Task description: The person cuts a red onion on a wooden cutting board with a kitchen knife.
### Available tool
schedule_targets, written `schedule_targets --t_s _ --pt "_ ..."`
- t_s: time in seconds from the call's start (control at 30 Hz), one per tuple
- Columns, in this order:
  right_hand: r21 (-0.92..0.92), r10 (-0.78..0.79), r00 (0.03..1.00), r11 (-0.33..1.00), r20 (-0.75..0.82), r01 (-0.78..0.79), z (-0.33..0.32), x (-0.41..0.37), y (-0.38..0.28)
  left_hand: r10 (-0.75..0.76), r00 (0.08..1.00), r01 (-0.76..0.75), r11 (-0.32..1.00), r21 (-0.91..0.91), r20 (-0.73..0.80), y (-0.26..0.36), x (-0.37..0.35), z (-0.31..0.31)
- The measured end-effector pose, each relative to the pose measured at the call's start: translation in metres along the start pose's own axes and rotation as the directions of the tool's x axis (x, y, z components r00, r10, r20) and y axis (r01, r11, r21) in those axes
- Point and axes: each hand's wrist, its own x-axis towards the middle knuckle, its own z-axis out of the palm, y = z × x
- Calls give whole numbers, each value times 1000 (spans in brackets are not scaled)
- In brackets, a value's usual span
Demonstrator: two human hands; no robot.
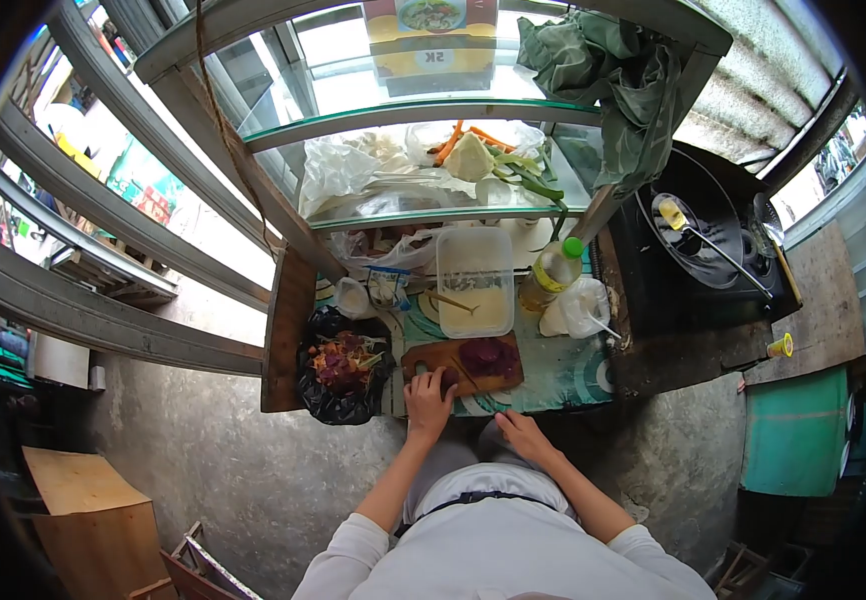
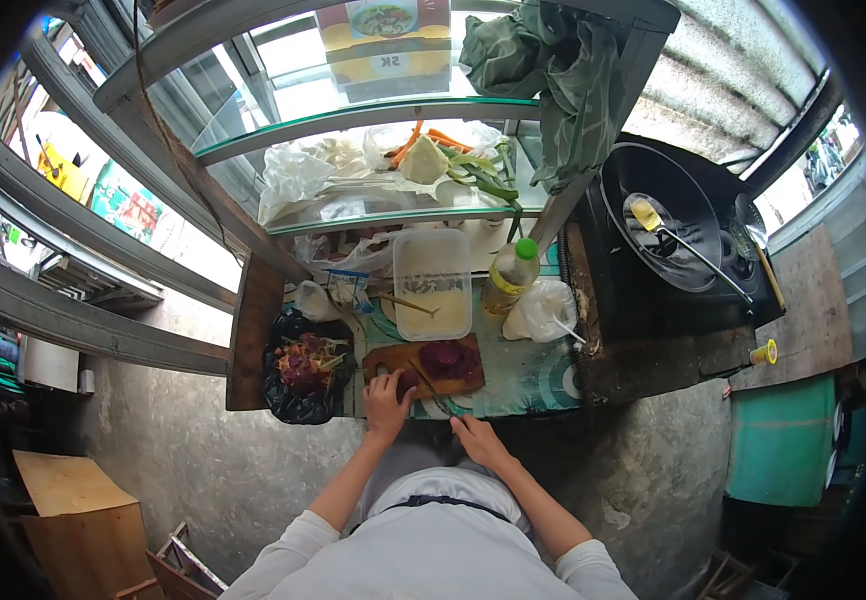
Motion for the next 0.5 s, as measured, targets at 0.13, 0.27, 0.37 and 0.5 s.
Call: schedule_targets --t_s 0.13,0.27,0.37,0.5 --pt "156 -14 1000 988 20 11 3 3 3 -4 1000 5 999 38 -21 2 -4 1" --pt "171 11 1000 985 3 -12 5 5 4 8 997 -5 1000 29 -83 -1 -6 9" --pt "92 18 1000 996 -7 -17 10 10 9 -8 998 10 999 34 -59 0 -4 13" --pt "-26 -64 997 998 -36 63 15 10 8 -24 997 29 998 59 -73 4 -2 11"
